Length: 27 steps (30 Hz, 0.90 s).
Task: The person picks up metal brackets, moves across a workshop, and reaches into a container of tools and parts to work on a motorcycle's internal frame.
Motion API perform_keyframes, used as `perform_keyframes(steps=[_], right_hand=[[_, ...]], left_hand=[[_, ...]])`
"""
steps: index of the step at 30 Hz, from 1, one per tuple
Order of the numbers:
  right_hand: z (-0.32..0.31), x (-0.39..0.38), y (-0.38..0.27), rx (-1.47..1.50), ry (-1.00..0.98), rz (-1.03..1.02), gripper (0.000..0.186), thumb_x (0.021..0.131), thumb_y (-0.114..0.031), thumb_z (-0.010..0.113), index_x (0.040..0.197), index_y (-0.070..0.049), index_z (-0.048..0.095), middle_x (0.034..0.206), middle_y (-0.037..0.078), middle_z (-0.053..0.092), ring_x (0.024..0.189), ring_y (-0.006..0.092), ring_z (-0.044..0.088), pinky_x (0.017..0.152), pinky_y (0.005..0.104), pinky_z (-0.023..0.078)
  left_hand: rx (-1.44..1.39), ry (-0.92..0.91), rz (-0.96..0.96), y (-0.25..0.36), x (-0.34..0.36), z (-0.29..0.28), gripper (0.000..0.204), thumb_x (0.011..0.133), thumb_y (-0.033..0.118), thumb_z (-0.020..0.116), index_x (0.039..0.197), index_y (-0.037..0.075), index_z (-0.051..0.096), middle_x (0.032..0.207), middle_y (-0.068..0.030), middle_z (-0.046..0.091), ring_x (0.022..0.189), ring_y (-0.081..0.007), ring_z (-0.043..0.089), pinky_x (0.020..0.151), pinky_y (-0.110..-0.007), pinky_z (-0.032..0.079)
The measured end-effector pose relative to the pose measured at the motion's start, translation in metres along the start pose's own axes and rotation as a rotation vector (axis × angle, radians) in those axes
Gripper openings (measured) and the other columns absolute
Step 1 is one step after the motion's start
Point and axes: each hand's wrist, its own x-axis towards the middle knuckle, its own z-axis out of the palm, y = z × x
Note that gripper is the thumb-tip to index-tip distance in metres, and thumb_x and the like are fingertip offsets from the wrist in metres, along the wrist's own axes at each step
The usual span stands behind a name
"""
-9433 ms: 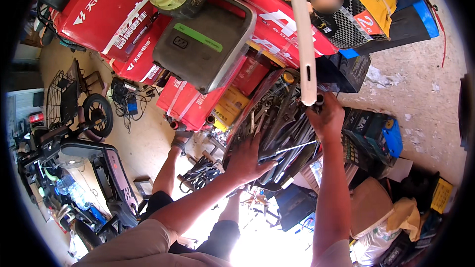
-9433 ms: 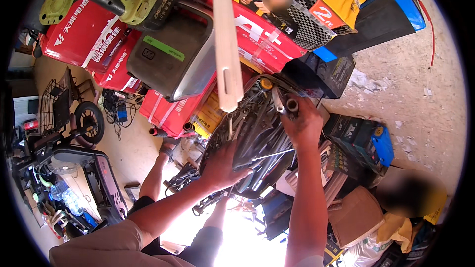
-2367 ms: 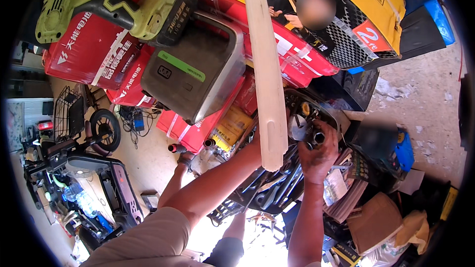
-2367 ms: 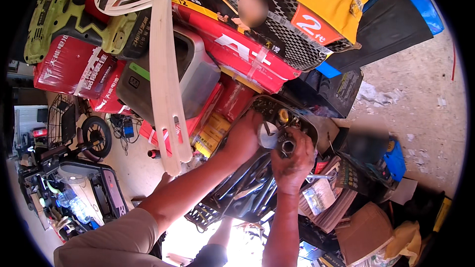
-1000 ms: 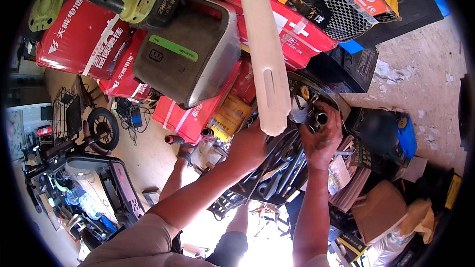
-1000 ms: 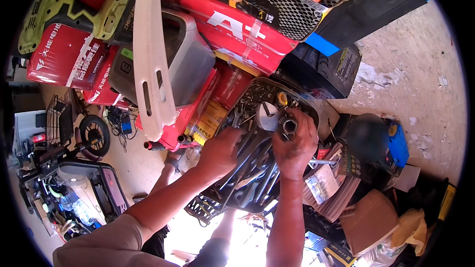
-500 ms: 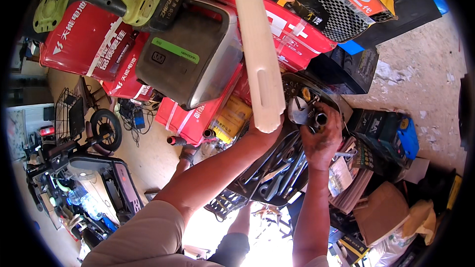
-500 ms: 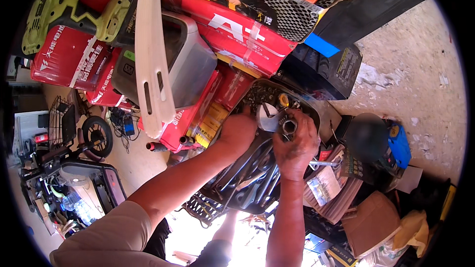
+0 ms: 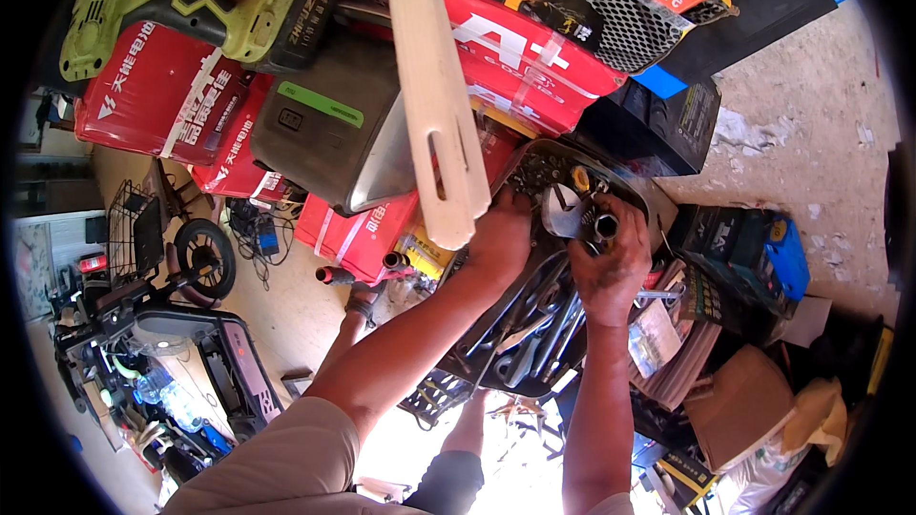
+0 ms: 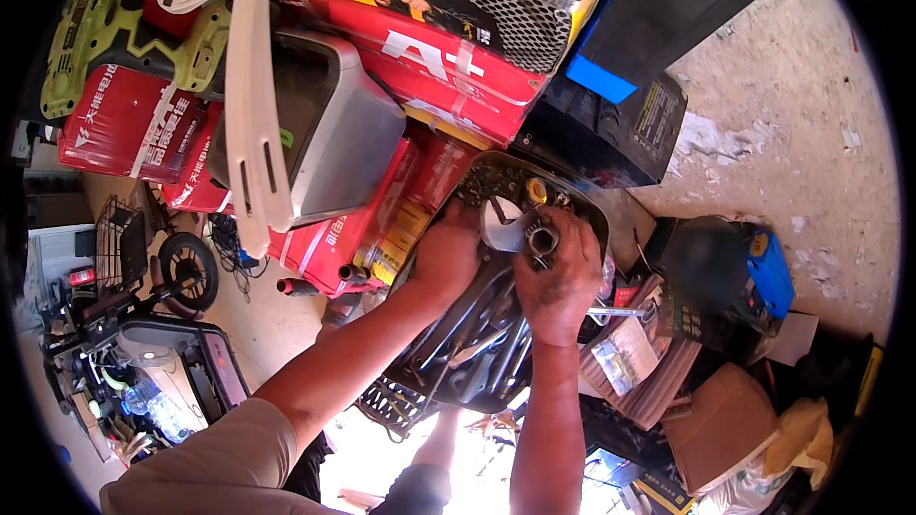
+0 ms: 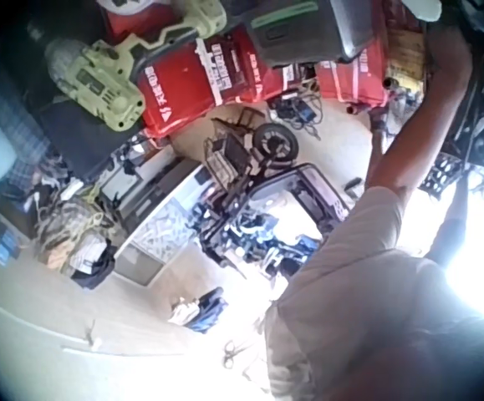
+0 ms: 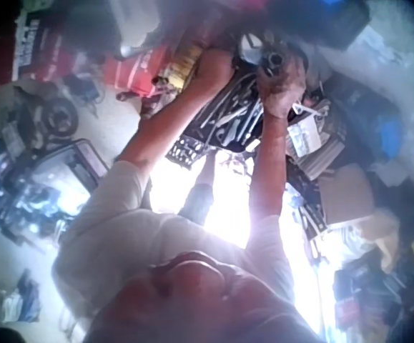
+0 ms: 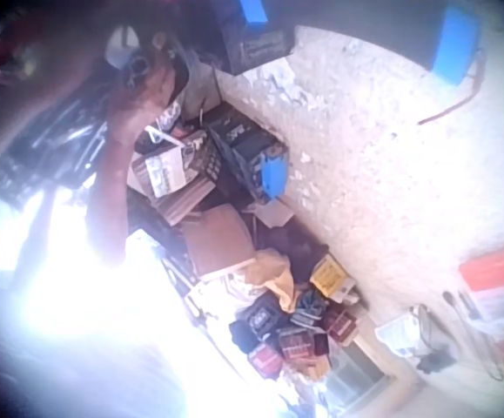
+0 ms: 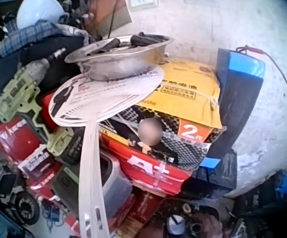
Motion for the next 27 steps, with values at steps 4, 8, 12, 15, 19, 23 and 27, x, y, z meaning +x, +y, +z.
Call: perform_keyframes(steps=[4, 8, 12, 15, 19, 23, 27], right_hand=[[0.003, -0.001, 0.002, -0.011, -0.002, -0.018, 0.052, 0.068, -0.001, 0.080, 0.119, -0.008, 0.070, 0.118, 0.013, 0.071, 0.113, 0.0379, 0.068, 0.103, 0.0444, 0.054], [0.001, -0.001, 0.005, 0.024, 0.012, 0.005, 0.052, 0.068, 0.000, 0.080, 0.118, -0.008, 0.070, 0.117, 0.013, 0.071, 0.113, 0.0371, 0.068, 0.102, 0.0440, 0.054], [0.005, 0.000, 0.002, 0.031, 0.011, -0.005, 0.052, 0.067, 0.000, 0.081, 0.118, -0.008, 0.070, 0.116, 0.012, 0.071, 0.111, 0.0361, 0.069, 0.100, 0.0434, 0.055], [0.005, 0.000, -0.001, 0.012, 0.024, -0.024, 0.053, 0.067, 0.001, 0.081, 0.118, -0.008, 0.070, 0.115, 0.012, 0.072, 0.110, 0.0348, 0.069, 0.098, 0.0425, 0.056], [0.001, -0.001, -0.003, 0.000, 0.041, -0.038, 0.055, 0.067, 0.002, 0.082, 0.119, -0.007, 0.069, 0.114, 0.012, 0.072, 0.109, 0.0333, 0.070, 0.094, 0.0412, 0.057], [0.004, -0.002, -0.002, 0.018, 0.074, -0.092, 0.056, 0.066, 0.003, 0.080, 0.120, -0.005, 0.068, 0.110, 0.013, 0.071, 0.103, 0.0323, 0.071, 0.091, 0.0399, 0.058], [0.002, -0.009, 0.028, 0.125, 0.204, -0.034, 0.050, 0.073, -0.002, 0.087, 0.120, -0.004, 0.070, 0.110, 0.010, 0.071, 0.099, 0.0240, 0.071, 0.091, 0.0351, 0.057]], left_hand=[[-0.470, 0.201, -0.050, -0.001, -0.019, -0.015, 0.025, 0.091, 0.000, 0.065, 0.115, 0.003, 0.069, 0.096, -0.0132, 0.073, 0.075, -0.0287, 0.070, 0.067, -0.043, 0.055], [-1.293, -0.065, -0.525, 0.008, -0.038, -0.045, 0.022, 0.103, 0.011, 0.066, 0.124, 0.003, 0.067, 0.094, -0.0071, 0.074, 0.059, -0.0108, 0.056, 0.052, -0.029, 0.044], [-1.647, -0.098, -0.734, 0.012, -0.052, -0.057, 0.022, 0.107, 0.014, 0.064, 0.127, 0.005, 0.067, 0.097, -0.0035, 0.075, 0.052, -0.0024, 0.043, 0.044, -0.021, 0.032], [-1.604, -0.034, -0.741, 0.008, -0.056, -0.053, 0.021, 0.107, 0.012, 0.065, 0.125, 0.002, 0.068, 0.101, -0.0067, 0.076, 0.051, -0.0024, 0.046, 0.043, -0.020, 0.032], [-1.166, 0.173, -0.285, 0.019, -0.042, -0.056, 0.029, 0.105, 0.008, 0.061, 0.134, 0.001, 0.066, 0.114, -0.0118, 0.076, 0.090, -0.0167, 0.071, 0.083, -0.030, 0.057], [-0.716, 0.091, -0.228, 0.012, -0.043, -0.051, 0.035, 0.098, 0.000, 0.059, 0.132, 0.000, 0.067, 0.122, -0.0227, 0.074, 0.116, -0.0364, 0.072, 0.102, -0.040, 0.054], [-0.687, -0.015, -0.206, 0.013, -0.066, -0.058, 0.033, 0.098, 0.003, 0.060, 0.131, 0.002, 0.067, 0.115, -0.0227, 0.073, 0.112, -0.0399, 0.072, 0.101, -0.042, 0.055]])
